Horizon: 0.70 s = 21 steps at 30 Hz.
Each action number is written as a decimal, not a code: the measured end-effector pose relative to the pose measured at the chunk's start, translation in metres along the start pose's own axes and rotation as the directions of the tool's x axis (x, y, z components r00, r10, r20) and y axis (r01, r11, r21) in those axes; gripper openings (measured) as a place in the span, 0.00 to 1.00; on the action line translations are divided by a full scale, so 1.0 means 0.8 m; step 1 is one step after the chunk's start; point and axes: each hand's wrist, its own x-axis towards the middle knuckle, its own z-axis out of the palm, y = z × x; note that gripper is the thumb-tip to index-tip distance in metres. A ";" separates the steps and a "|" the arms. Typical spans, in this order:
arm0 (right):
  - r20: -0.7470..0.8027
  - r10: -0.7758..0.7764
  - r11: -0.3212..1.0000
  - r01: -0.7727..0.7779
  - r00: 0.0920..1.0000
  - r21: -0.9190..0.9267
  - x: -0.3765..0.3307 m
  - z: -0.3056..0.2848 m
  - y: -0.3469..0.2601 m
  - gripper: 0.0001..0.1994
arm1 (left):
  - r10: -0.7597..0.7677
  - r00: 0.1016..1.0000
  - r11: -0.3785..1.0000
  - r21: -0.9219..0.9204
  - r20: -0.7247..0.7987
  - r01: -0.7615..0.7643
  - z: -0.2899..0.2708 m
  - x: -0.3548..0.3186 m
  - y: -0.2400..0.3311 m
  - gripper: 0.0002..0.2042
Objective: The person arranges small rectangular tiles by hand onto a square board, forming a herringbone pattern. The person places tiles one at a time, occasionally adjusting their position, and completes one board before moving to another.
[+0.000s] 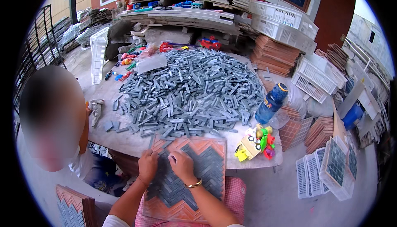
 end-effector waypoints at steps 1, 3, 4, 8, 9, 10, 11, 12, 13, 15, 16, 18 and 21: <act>0.002 0.000 1.000 0.000 1.000 -0.010 0.001 -0.001 0.000 0.04 | -0.003 1.000 1.000 -0.023 -0.024 0.002 0.003 0.001 0.001 0.05; 0.002 0.004 1.000 -0.004 1.000 -0.018 0.002 -0.003 0.001 0.04 | -0.030 0.999 0.998 -0.049 -0.042 0.028 0.008 0.002 0.001 0.05; 0.004 0.007 1.000 -0.007 1.000 -0.024 0.001 -0.003 0.002 0.04 | -0.045 0.998 0.997 -0.063 -0.050 0.042 0.009 0.002 0.002 0.05; 0.019 0.008 0.998 -0.007 1.000 -0.066 -0.001 -0.003 0.001 0.04 | -0.078 0.997 0.990 -0.119 -0.014 0.075 0.002 0.004 0.000 0.07; 0.020 0.009 0.997 -0.007 1.000 -0.072 0.000 -0.002 0.002 0.04 | -0.074 0.997 0.992 -0.108 -0.013 0.072 0.007 0.006 -0.004 0.07; 0.021 0.009 0.997 -0.007 1.000 -0.077 0.002 -0.002 0.003 0.04 | -0.071 0.997 0.993 -0.096 -0.014 0.070 0.010 0.008 -0.005 0.08; 0.020 0.002 0.997 -0.001 1.000 -0.073 0.000 -0.001 0.006 0.04 | -0.086 0.996 0.990 -0.115 -0.010 0.084 0.013 0.006 -0.005 0.08; 0.012 -0.008 0.998 0.009 1.000 -0.068 0.000 -0.001 0.006 0.03 | -0.095 0.995 0.987 -0.132 -0.011 0.092 0.012 0.007 -0.005 0.09; 0.005 -0.018 0.998 0.019 1.000 -0.063 0.001 0.000 0.006 0.03 | -0.104 0.994 0.984 -0.150 -0.013 0.101 0.011 0.009 -0.005 0.09; 0.014 -0.020 0.998 0.020 1.000 -0.063 0.000 0.000 0.005 0.03 | -0.138 0.990 0.965 -0.219 0.029 0.141 0.006 0.009 -0.006 0.08; 0.019 -0.019 0.998 0.020 1.000 -0.065 -0.002 -0.001 0.005 0.03 | -0.154 0.987 0.953 -0.255 0.053 0.163 0.004 0.008 -0.006 0.08; 0.018 -0.031 0.997 0.032 0.999 -0.074 -0.001 -0.002 0.004 0.03 | -0.165 0.979 0.924 -0.329 0.119 0.196 0.001 0.014 -0.010 0.06; 0.015 -0.047 0.997 0.048 0.999 -0.066 0.000 -0.002 0.003 0.03 | -0.092 0.986 0.917 -0.375 0.136 0.137 -0.001 0.018 -0.020 0.04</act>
